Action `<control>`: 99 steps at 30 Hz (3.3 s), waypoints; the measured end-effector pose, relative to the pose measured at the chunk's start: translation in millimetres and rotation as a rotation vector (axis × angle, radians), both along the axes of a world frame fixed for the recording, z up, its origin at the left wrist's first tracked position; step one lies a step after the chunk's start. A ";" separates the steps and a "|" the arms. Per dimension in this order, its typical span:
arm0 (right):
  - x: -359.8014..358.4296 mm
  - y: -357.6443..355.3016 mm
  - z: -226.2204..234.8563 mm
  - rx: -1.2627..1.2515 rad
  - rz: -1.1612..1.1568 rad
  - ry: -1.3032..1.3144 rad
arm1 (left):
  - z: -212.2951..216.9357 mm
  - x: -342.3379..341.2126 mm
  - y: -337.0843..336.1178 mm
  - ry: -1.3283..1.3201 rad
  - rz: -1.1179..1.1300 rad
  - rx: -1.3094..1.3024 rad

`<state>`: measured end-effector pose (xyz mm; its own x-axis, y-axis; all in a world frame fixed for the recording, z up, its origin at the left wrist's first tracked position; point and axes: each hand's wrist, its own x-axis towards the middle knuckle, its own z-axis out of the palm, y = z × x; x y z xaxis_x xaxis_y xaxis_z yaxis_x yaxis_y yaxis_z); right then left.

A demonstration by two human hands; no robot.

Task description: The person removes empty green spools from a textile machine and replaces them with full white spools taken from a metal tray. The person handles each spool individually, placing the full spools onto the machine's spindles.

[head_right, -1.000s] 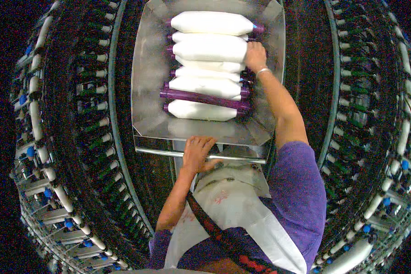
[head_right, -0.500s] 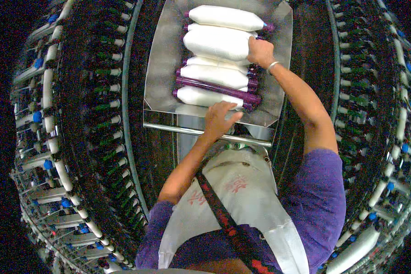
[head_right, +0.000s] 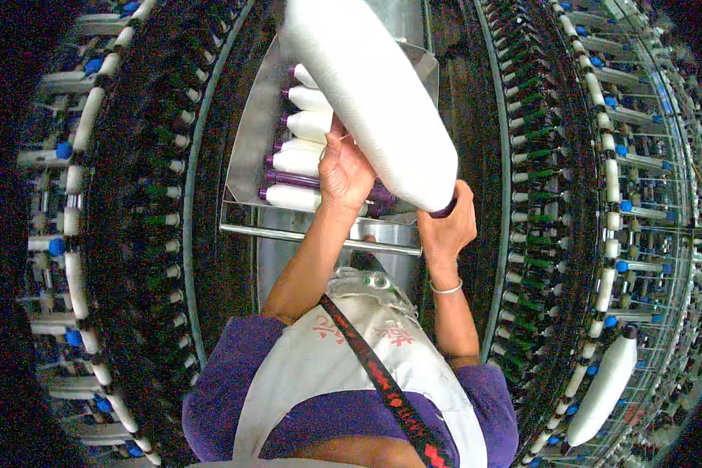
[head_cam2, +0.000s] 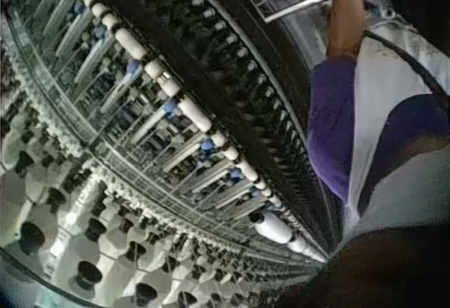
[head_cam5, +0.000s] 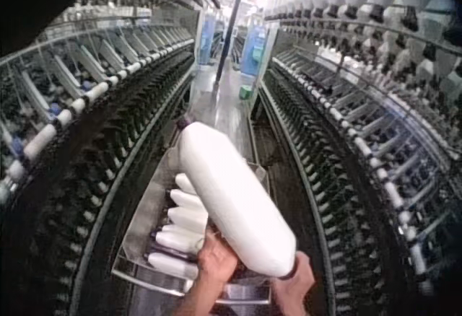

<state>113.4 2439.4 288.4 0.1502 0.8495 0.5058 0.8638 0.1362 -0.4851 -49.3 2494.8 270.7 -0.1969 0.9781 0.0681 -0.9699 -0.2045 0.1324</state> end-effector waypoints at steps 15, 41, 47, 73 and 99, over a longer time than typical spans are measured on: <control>46.9 -41.3 49.3 -1.136 1.086 1.283 | 94.1 13.3 -26.8 0.381 -0.219 0.282; 286.2 -63.8 93.5 -0.107 -0.537 0.049 | 33.6 149.9 -16.6 1.763 -0.058 0.685; 409.8 -4.2 194.8 0.061 -0.834 -0.795 | -82.8 11.9 -49.1 2.307 -0.483 0.520; 30.3 -38.4 -160.8 -0.244 0.308 -0.147 | -117.2 -57.9 -96.8 2.900 -0.450 0.113; 262.8 750.1 121.0 0.472 -0.244 -0.599 | -89.4 -2.9 80.7 2.862 -0.241 -0.242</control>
